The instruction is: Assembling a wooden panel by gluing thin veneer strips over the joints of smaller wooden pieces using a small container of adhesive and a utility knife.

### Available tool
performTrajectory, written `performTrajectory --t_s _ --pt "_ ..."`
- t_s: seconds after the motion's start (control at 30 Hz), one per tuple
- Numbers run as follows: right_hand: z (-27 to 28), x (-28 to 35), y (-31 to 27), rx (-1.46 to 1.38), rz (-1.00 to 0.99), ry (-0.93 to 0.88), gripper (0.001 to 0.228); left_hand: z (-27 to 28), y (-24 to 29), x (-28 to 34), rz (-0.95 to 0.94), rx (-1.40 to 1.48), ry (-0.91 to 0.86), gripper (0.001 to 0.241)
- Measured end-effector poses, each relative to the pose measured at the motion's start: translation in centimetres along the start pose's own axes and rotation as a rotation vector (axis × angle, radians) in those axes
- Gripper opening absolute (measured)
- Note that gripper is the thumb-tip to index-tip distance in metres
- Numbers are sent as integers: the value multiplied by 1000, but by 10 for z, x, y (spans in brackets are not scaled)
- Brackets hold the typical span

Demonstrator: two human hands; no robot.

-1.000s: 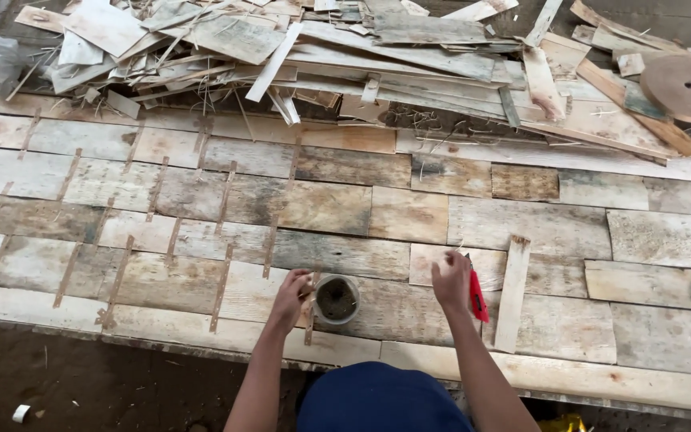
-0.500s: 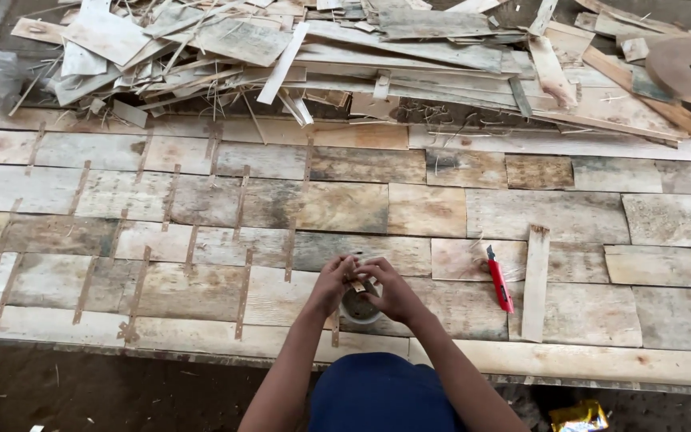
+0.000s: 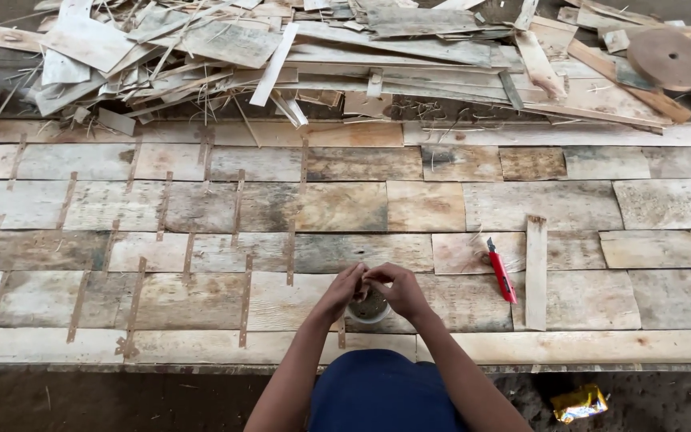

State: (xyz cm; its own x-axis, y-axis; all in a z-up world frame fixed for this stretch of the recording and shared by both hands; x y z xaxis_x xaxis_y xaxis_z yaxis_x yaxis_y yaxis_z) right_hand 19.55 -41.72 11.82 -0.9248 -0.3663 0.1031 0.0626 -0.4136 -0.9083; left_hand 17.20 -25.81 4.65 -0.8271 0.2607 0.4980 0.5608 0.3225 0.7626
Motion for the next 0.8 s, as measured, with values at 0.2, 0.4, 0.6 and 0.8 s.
performTrajectory --t_s 0.2,0.4,0.6,0.8 --pt "0 -4 31 -37 -140 58 23 -25 25 30 -27 -37 -159 40" --pt "14 4 9 -149 -183 126 19 -39 31 44 -92 100 -236 8" --pt "20 3 4 -201 -220 166 15 -30 25 33 -168 -68 -207 20" --pt "22 4 10 -202 -282 240 13 -25 12 24 -174 -144 -112 28"
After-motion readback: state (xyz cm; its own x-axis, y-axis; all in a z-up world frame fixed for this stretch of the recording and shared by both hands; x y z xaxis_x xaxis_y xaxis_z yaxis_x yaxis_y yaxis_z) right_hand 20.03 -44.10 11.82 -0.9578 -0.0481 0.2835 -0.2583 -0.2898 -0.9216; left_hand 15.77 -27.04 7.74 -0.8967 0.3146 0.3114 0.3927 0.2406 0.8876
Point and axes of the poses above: each hand's wrist, its own x-axis away from the middle knuckle, its own z-axis out of the back of the hand, y = z × x, the point moved 2 cm from there along -x, towards the middle knuckle, and after that the axes turned 2 degrees about x, right-handed, at the moved point
